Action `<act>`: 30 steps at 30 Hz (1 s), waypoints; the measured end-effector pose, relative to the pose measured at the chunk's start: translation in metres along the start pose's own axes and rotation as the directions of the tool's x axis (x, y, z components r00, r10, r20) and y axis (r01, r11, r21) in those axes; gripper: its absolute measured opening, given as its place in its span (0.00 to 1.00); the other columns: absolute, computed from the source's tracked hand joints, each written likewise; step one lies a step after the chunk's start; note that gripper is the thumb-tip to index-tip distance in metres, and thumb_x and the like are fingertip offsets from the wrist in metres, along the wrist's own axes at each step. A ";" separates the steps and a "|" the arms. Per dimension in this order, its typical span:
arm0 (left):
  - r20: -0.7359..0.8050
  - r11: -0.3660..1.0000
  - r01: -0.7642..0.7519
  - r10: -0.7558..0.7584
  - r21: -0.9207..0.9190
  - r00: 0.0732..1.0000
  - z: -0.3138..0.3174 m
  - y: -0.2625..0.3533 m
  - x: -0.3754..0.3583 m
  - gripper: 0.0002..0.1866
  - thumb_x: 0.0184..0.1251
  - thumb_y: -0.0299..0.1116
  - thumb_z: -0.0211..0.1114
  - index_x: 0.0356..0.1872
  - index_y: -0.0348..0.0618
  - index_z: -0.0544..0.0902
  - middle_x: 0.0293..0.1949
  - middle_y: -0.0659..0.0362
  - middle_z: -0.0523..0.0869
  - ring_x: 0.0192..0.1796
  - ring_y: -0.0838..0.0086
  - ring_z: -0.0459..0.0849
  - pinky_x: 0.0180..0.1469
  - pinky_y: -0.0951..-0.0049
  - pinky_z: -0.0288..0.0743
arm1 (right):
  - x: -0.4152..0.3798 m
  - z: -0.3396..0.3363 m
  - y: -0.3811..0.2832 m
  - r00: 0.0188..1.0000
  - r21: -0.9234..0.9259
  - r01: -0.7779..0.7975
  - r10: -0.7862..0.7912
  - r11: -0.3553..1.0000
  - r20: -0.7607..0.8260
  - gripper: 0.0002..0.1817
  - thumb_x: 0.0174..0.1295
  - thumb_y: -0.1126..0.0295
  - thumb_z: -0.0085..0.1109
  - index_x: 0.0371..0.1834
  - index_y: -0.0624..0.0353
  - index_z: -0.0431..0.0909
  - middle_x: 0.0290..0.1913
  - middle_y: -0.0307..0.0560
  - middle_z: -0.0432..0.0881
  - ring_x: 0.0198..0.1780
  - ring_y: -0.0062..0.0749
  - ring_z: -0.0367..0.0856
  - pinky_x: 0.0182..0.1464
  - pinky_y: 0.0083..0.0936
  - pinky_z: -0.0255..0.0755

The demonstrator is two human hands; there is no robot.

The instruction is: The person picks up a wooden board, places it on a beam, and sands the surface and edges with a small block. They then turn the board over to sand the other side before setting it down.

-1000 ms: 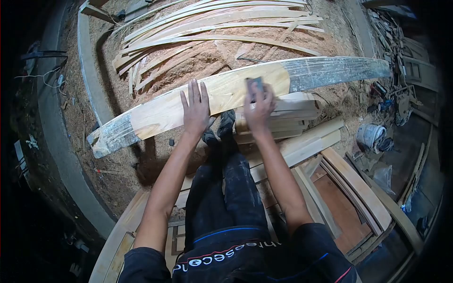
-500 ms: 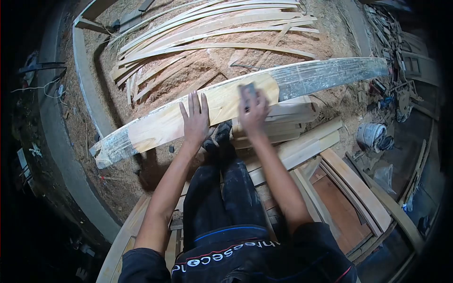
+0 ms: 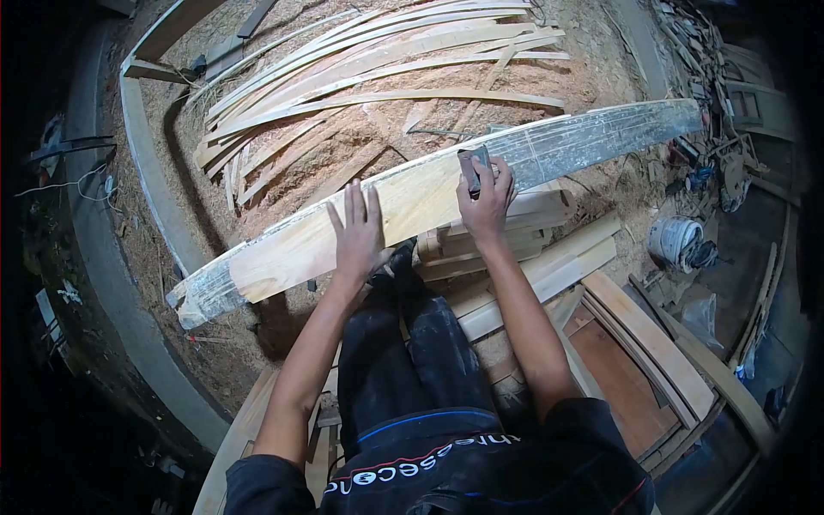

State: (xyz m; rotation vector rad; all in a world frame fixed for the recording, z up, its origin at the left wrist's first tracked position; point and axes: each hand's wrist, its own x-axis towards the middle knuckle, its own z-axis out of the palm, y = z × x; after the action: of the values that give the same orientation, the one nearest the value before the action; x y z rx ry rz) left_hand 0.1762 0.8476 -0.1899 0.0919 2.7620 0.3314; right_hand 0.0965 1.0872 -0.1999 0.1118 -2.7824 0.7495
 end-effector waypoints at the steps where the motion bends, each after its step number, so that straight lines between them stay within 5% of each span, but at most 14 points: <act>1: 0.004 1.000 -0.001 0.001 0.002 1.000 0.001 0.003 0.004 0.71 0.41 0.54 0.84 0.83 0.33 0.49 0.84 0.35 0.46 0.87 0.45 0.42 0.81 0.30 0.29 | 0.001 -0.001 0.001 1.000 0.002 0.019 -0.019 1.000 -0.011 0.24 0.58 0.67 0.71 0.60 0.52 0.80 0.64 0.53 0.72 0.61 0.53 0.73 0.62 0.51 0.64; 4: -0.070 0.994 -0.101 0.099 -0.029 0.993 0.004 0.011 0.017 0.72 0.46 0.72 0.74 0.83 0.32 0.50 0.84 0.36 0.47 0.87 0.45 0.42 0.80 0.29 0.29 | 0.002 -0.001 0.003 0.999 0.014 0.005 -0.005 1.000 -0.039 0.25 0.58 0.68 0.71 0.61 0.50 0.79 0.64 0.53 0.72 0.60 0.52 0.74 0.62 0.52 0.64; 11: -0.073 0.988 -0.156 0.157 0.018 0.985 0.003 0.035 0.035 0.71 0.52 0.80 0.64 0.82 0.29 0.51 0.83 0.35 0.50 0.86 0.45 0.44 0.80 0.29 0.29 | -0.001 0.000 -0.001 0.995 0.015 -0.088 0.089 0.996 -0.039 0.27 0.59 0.66 0.72 0.63 0.48 0.79 0.64 0.51 0.73 0.60 0.51 0.74 0.61 0.52 0.65; 17: -0.175 0.959 -0.278 0.265 -0.052 0.948 0.009 0.051 0.067 0.54 0.71 0.69 0.57 0.81 0.31 0.56 0.83 0.40 0.56 0.86 0.52 0.50 0.83 0.39 0.35 | 0.005 -0.009 0.027 0.982 0.065 -0.156 0.162 0.986 -0.097 0.26 0.60 0.65 0.71 0.64 0.49 0.79 0.62 0.51 0.75 0.62 0.51 0.75 0.61 0.49 0.67; 20: -0.309 0.942 -0.330 0.297 -0.060 0.904 0.004 0.065 0.089 0.40 0.78 0.57 0.57 0.76 0.32 0.65 0.74 0.44 0.73 0.78 0.56 0.67 0.81 0.46 0.50 | 0.012 -0.014 0.057 0.972 0.017 -0.206 0.207 0.978 -0.115 0.26 0.61 0.64 0.70 0.64 0.54 0.78 0.63 0.53 0.75 0.65 0.53 0.74 0.63 0.51 0.68; 27: -0.257 0.936 -0.314 0.268 -0.158 0.929 0.006 0.080 0.116 0.36 0.78 0.53 0.60 0.74 0.34 0.70 0.69 0.44 0.78 0.73 0.53 0.74 0.77 0.51 0.59 | 0.013 -0.006 0.096 0.970 0.003 -0.241 0.241 0.970 0.006 0.29 0.63 0.63 0.68 0.67 0.57 0.75 0.65 0.55 0.74 0.67 0.55 0.72 0.66 0.52 0.66; 30: -0.279 0.943 -0.285 0.232 -0.168 0.932 0.004 0.069 0.111 0.35 0.78 0.51 0.61 0.74 0.34 0.70 0.69 0.43 0.78 0.72 0.53 0.74 0.77 0.52 0.60 | 0.016 -0.013 0.079 0.991 -0.051 -0.134 0.132 0.990 -0.036 0.31 0.63 0.59 0.68 0.68 0.58 0.74 0.68 0.57 0.73 0.69 0.56 0.71 0.69 0.53 0.62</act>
State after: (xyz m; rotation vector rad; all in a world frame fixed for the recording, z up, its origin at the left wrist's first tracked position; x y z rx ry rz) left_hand 0.0758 0.9268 -0.2148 0.3915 2.9509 0.7479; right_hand 0.0726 1.1616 -0.2231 -0.0960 -2.7974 0.7010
